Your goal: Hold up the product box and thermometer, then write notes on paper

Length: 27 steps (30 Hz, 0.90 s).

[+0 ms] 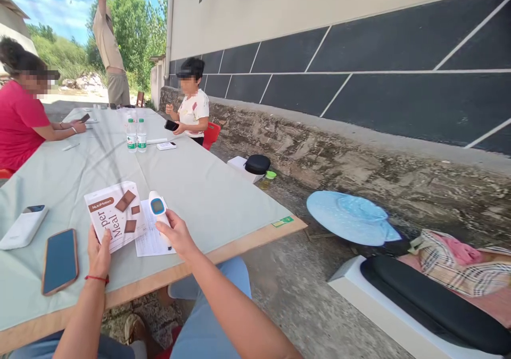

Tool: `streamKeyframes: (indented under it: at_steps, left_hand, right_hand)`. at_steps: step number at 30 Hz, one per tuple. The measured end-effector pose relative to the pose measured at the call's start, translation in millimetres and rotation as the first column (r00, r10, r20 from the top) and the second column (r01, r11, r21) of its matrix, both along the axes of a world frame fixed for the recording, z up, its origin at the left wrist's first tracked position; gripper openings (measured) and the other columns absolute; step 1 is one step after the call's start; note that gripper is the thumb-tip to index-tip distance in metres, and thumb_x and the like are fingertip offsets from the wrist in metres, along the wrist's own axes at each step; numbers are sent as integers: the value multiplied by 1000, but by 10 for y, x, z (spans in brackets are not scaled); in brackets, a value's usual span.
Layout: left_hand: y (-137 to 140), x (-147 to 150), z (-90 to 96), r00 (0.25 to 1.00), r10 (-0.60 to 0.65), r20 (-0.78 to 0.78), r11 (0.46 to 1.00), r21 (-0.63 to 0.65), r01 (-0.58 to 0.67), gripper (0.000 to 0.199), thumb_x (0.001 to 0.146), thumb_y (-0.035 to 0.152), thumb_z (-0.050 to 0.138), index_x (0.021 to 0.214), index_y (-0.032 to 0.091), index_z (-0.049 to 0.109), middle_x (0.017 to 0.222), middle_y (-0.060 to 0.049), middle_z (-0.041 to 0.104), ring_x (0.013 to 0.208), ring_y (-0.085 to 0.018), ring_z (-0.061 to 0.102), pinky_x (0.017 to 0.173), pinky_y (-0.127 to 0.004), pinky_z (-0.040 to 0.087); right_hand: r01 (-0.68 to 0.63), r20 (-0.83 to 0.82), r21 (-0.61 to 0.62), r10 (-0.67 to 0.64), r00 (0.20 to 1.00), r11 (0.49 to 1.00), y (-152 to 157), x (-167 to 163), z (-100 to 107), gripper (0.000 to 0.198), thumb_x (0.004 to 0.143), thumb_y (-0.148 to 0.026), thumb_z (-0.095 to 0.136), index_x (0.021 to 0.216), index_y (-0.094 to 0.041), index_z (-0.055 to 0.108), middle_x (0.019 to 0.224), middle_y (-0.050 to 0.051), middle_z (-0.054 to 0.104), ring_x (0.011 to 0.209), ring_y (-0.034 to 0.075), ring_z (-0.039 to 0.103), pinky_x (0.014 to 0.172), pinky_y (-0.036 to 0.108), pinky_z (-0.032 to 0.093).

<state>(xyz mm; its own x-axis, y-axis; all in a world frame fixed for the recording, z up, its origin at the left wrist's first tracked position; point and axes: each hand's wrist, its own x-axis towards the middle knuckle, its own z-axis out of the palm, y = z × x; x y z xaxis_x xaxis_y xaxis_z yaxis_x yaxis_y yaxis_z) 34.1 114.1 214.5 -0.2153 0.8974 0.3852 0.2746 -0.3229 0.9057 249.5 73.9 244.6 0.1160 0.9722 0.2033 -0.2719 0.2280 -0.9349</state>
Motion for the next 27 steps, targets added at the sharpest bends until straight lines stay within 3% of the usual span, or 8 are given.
streamKeyframes:
  at_steps: [5,11,17,21,27]
  left_hand:
    - [36,-13,-28,1000,-20,1,999,35,20,54,84,57,53,121,17,56,120,-13,61,113,-29,56,100,-43,43]
    - [59,-21,-43,996,-11,-87,1000,16,12,55,85,58,51,119,16,54,118,-13,62,109,-28,58,97,-43,46]
    - [5,23,5,997,-31,-69,999,-11,30,48,86,55,51,115,17,56,111,-10,66,102,-26,62,90,-40,49]
    - [-8,18,-25,996,-11,-94,999,-50,6,50,86,56,50,118,17,55,112,-11,65,101,-27,62,88,-41,49]
    - [3,16,-67,998,-43,-56,999,-31,42,54,86,55,51,124,17,52,115,-11,64,105,-26,61,92,-40,48]
  right_hand:
    - [-144,-92,-8,142,986,990,-147,-234,24,25,70,-40,67,80,-21,56,60,-3,55,57,12,46,58,27,38]
    - [-149,-166,-107,131,977,983,-177,-475,-94,23,68,-38,64,63,-19,53,53,-3,51,50,10,43,52,25,32]
    - [-158,-250,-151,117,961,976,-160,-579,-205,24,68,-39,65,63,-19,52,53,-3,51,49,9,41,50,24,30]
    - [-116,-208,-139,86,974,983,-124,-624,-184,24,71,-39,64,64,-20,52,54,-3,52,50,10,42,50,25,31]
    - [-34,-76,-73,28,997,997,24,-650,39,25,73,-40,61,61,-21,51,53,-3,51,52,11,42,53,26,33]
